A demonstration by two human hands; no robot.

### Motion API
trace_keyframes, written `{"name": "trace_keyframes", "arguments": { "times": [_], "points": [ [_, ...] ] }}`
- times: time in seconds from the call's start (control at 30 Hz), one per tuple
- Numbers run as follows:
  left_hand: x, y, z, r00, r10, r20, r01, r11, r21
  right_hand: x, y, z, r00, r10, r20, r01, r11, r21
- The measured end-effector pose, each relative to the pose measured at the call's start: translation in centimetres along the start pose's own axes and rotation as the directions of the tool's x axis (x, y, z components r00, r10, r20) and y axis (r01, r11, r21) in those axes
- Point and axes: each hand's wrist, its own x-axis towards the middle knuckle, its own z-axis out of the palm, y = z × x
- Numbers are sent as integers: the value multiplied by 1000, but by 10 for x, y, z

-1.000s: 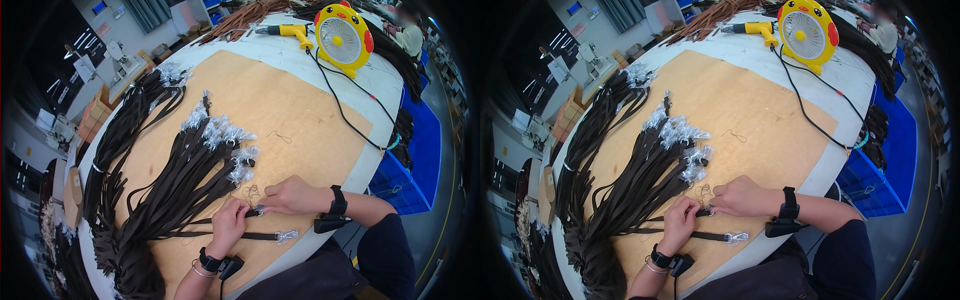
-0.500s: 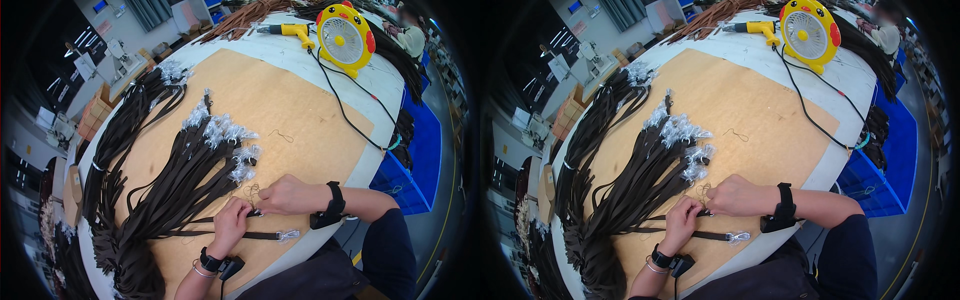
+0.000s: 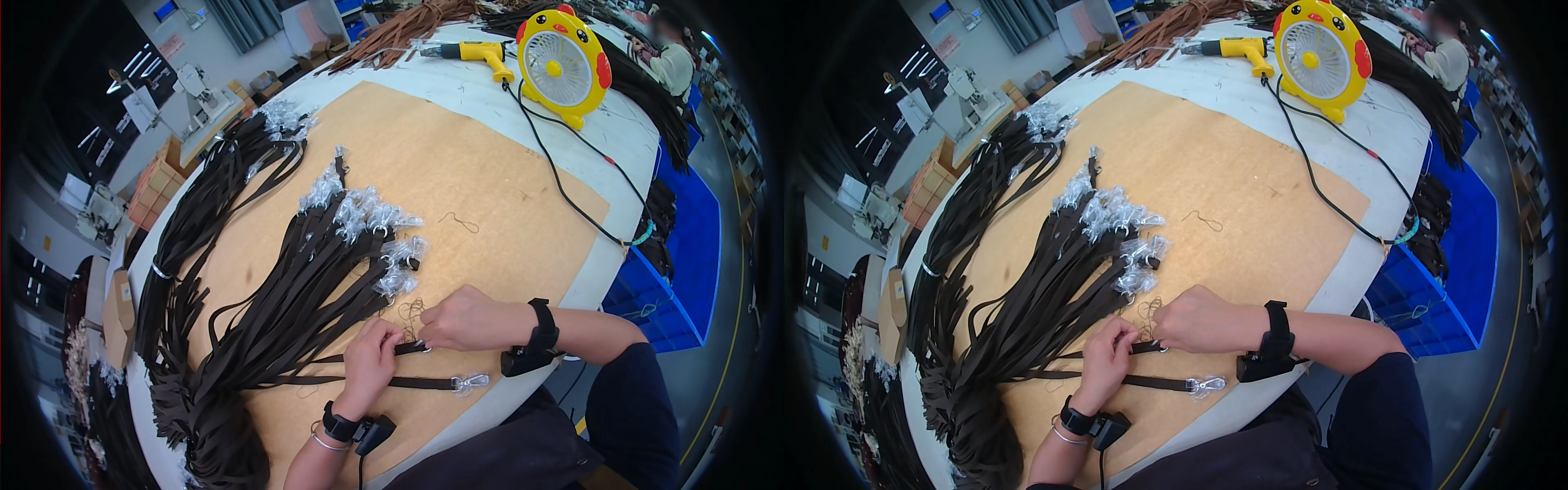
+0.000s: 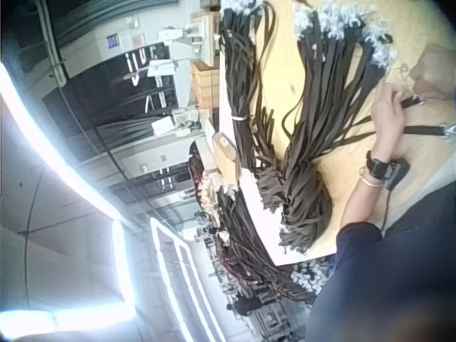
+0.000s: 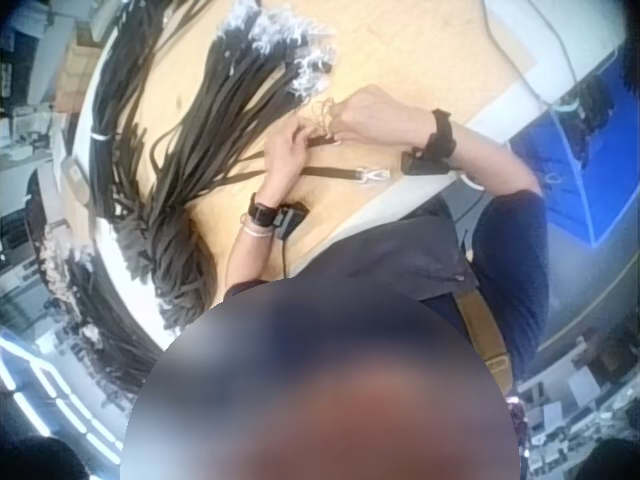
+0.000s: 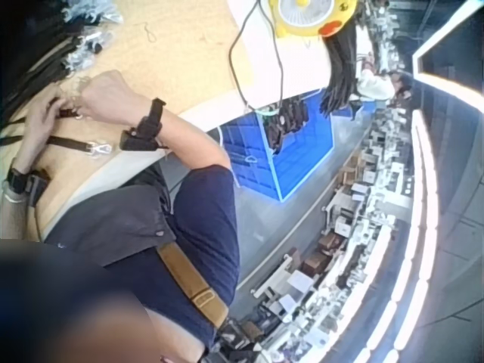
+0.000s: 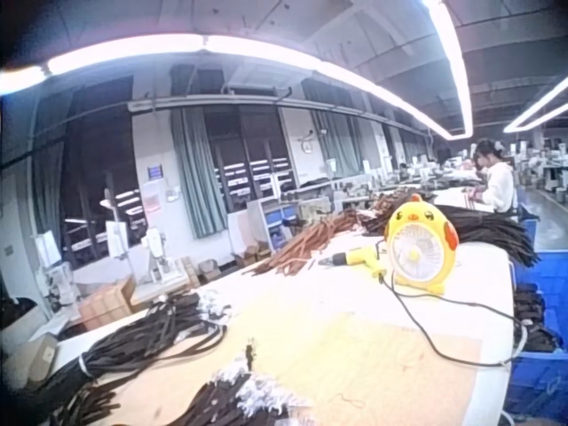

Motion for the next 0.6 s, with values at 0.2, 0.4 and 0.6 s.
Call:
{"name": "trace_keyframes", "arguments": {
  "times": [0.2, 0.4, 0.6],
  "points": [
    [7, 10, -26, 990, 62, -125, -13, 933, 359, -11, 9, 7, 999, 27, -26, -24, 995, 96],
    [6, 31, -29, 933, 283, 223, -337, 903, 266, -14, 9, 5, 999, 31, -13, -29, 991, 128],
    [7, 12, -21, 908, 349, 232, -406, 871, 276, -15, 6, 2, 995, 101, 0, -99, 976, 196]
  ]
}}
